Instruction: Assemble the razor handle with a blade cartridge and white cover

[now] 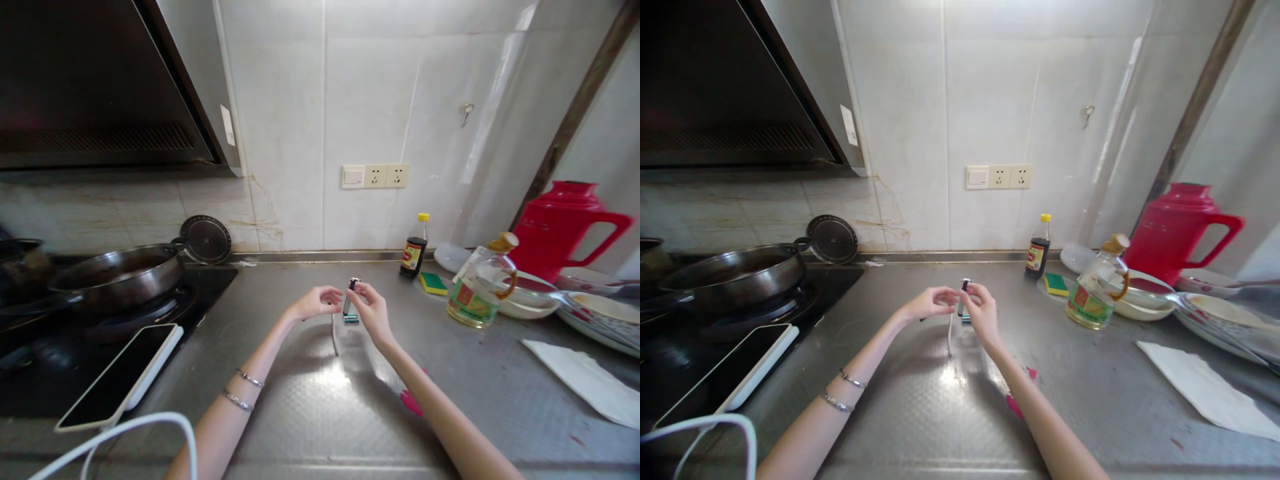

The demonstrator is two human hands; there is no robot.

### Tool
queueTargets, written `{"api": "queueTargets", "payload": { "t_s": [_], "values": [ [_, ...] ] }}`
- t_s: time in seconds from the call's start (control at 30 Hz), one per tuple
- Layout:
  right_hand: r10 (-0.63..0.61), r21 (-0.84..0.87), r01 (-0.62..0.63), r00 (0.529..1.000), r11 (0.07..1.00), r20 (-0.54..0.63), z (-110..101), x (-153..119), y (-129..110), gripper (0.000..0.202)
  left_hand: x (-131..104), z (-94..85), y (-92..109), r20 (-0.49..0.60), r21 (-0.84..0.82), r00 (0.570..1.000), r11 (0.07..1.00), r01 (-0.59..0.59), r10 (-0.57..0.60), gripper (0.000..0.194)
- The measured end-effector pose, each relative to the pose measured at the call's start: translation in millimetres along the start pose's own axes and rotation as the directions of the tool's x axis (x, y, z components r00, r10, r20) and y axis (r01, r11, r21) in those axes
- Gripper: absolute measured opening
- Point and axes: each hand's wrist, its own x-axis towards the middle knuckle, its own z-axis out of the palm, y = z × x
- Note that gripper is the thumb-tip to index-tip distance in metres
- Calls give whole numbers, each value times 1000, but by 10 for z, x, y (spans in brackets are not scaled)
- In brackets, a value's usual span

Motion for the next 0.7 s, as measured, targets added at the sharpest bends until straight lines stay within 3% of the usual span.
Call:
{"api": "queueTargets", "payload": {
  "t_s": [0.1, 0.27, 0.43, 0.5, 0.6, 0.7],
  "values": [
    [-15, -41, 16, 1000, 999, 10, -12, -20, -8, 31, 14, 140, -14, 36, -24, 998, 998, -59, 60, 44],
    [-30, -107, 33, 999, 994, 31, -7, -38, -46, 31, 57, 261, -85, 7, -116, 996, 990, -85, 86, 34],
    [-33, -127, 31, 999, 991, -13, -33, -12, -57, 41, 44, 154, -17, -106, -91, 993, 994, -68, 58, 31],
    [-30, -213, 22, 999, 977, -38, -41, -25, -38, 38, 32, 65, 22, -188, -78, 982, 996, -34, 19, 31],
    [17, -507, 65, 988, 859, 155, -10, -109, -16, 31, 19, -63, 52, -279, -55, 960, 998, 18, -32, 30],
    [179, -779, 193, 914, 596, 363, 82, -246, -30, 34, 12, -136, 52, -317, -48, 947, 998, 43, -56, 28]
  ]
}}
